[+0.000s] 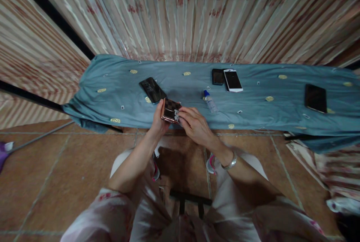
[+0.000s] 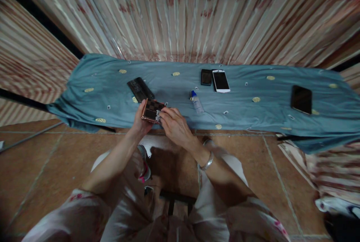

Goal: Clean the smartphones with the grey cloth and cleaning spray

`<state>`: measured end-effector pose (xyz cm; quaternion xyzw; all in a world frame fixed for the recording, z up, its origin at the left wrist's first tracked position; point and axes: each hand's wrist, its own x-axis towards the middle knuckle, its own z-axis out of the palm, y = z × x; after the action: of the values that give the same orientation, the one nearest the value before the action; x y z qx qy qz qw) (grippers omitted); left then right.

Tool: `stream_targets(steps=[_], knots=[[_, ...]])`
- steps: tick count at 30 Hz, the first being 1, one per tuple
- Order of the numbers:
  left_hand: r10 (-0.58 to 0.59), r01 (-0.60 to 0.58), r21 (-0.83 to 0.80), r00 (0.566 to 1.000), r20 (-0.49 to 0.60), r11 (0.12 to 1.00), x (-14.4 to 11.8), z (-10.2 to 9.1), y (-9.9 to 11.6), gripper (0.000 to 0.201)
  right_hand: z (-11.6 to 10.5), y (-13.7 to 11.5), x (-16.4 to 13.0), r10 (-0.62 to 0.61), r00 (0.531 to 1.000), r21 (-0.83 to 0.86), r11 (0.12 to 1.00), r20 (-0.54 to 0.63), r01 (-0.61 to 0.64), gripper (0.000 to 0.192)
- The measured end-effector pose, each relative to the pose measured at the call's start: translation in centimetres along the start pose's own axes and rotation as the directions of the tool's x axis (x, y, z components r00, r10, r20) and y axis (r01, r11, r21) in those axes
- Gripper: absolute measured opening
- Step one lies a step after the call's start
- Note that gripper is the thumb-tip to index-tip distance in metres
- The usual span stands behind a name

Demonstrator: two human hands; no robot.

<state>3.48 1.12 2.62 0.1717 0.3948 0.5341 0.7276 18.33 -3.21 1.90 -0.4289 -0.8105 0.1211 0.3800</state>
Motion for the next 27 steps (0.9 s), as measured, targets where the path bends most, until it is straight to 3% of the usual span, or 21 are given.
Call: stream_targets(steps=[4,12,21,27], knots=[[0.015,-0.015,0.008,1.0,-0.011,1.0,0.0,-0.1,-0.3,0.043,0.4,-0.7,0.0,-0.014,1.0,0.066,0.998,-0.027,0.016,0.027],[-0.009,0.006,-0.051,0.998,-0.064,0.999,0.0,-0.3,-1.5,0.031,1.0,-1.2,0.6,0.006,0.999,0.118,0.993,0.032,-0.01,0.034],[0.055,-0.057,-0.026,0.995,-0.084,0.998,0.6,-0.5,0.0,0.034,0.5,-0.5,0.8,0.092,0.994,0.065,0.993,0.051,-0.095,0.024],[0.056,-0.057,-0.015,0.997,-0.043,0.998,0.6,-0.5,0.5,0.036,0.7,0.1,0.4,0.096,0.994,0.058,0.993,0.057,-0.1,0.029]])
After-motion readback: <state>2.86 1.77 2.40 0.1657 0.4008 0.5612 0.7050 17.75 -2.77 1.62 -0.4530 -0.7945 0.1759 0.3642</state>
